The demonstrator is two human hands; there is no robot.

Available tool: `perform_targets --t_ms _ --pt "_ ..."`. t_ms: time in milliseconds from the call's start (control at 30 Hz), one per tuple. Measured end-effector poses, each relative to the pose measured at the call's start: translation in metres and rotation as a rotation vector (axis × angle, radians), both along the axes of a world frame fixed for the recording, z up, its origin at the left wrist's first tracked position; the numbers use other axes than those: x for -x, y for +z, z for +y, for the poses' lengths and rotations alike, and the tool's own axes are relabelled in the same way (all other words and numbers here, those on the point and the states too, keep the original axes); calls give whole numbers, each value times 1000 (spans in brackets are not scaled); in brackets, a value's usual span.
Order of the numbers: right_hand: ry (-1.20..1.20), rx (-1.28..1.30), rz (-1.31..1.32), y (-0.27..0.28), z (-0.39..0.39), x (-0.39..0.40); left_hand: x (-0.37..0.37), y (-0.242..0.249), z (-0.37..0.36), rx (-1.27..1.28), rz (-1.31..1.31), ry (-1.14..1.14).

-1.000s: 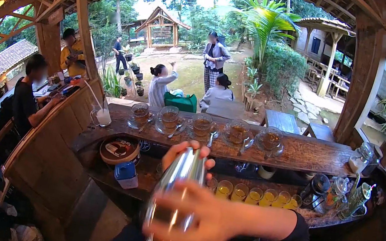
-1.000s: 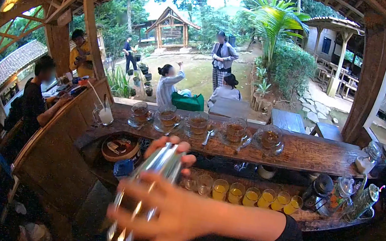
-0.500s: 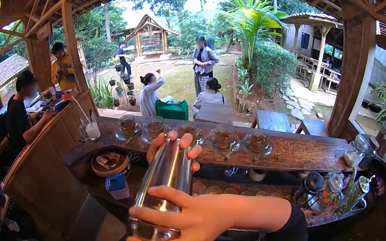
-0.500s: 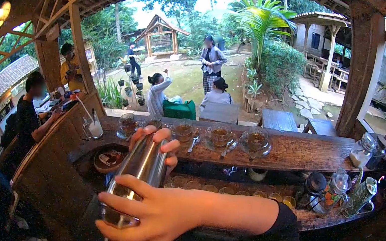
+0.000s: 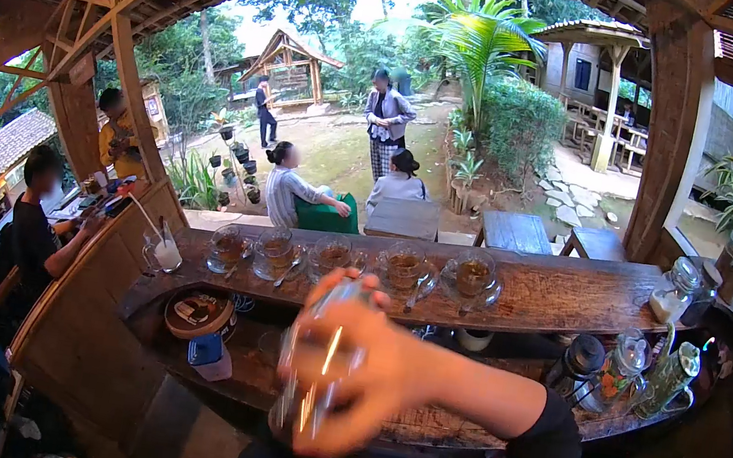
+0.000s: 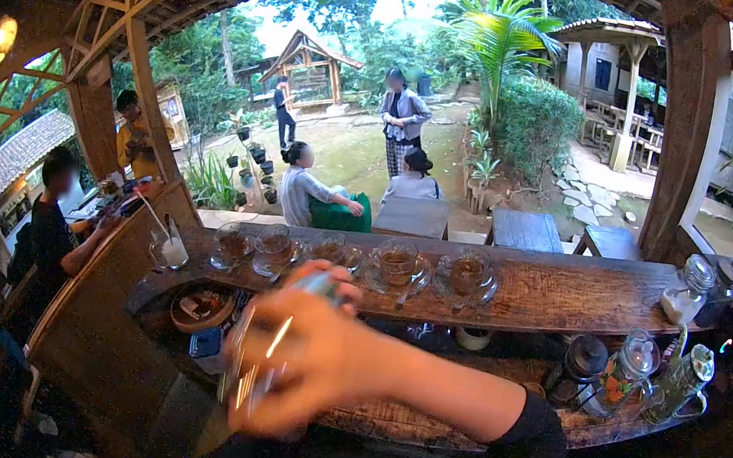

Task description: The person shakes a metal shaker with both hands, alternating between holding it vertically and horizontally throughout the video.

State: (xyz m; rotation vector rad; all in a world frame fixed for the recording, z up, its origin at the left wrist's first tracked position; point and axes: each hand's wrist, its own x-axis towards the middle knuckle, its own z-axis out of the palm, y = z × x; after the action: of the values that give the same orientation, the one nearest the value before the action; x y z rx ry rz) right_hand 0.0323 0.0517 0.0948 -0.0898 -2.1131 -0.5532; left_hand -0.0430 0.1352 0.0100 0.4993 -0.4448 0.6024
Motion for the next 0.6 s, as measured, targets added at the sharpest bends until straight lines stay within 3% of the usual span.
perform_targets --t_ms 33,67,167,200,233,267,333,367,400,433,467,500,567,600 --pt "-124 139 155 -11 12 -10 -4 -7 -10 125 232 308" --pt "-248 278 303 -17 18 -18 -4 -7 -9 129 227 314" --pt "-176 235 143 -1 -6 -11 -2 1 10 196 188 -180" --pt "-57 -104 47 7 -17 -2 -2 2 12 220 172 -344" --pt "8 161 -67 9 -47 1 1 10 4 22 10 -268" --pt "56 -52 -171 12 -53 -1 1 19 -9 -102 -141 -195" --pt "98 -49 -31 -2 -43 -2 -2 11 -1 -66 -77 -190" --pt "-7 185 23 -11 -30 -9 -9 6 -8 -61 -72 -182" --pt "-114 419 73 -18 -14 -19 -29 9 -25 96 -411 -452" --pt "-201 325 82 -21 1 -31 -51 12 -40 254 -757 -719" --pt "-155 465 256 -17 1 -28 -61 14 -47 412 -1103 -985" --pt "-141 380 191 -14 -2 -25 -52 12 -39 406 -1099 -990" --pt "-106 127 17 -3 -20 -12 -9 -3 -5 263 -307 -542" --pt "33 -53 13 -2 -28 1 2 -8 1 195 77 -296"
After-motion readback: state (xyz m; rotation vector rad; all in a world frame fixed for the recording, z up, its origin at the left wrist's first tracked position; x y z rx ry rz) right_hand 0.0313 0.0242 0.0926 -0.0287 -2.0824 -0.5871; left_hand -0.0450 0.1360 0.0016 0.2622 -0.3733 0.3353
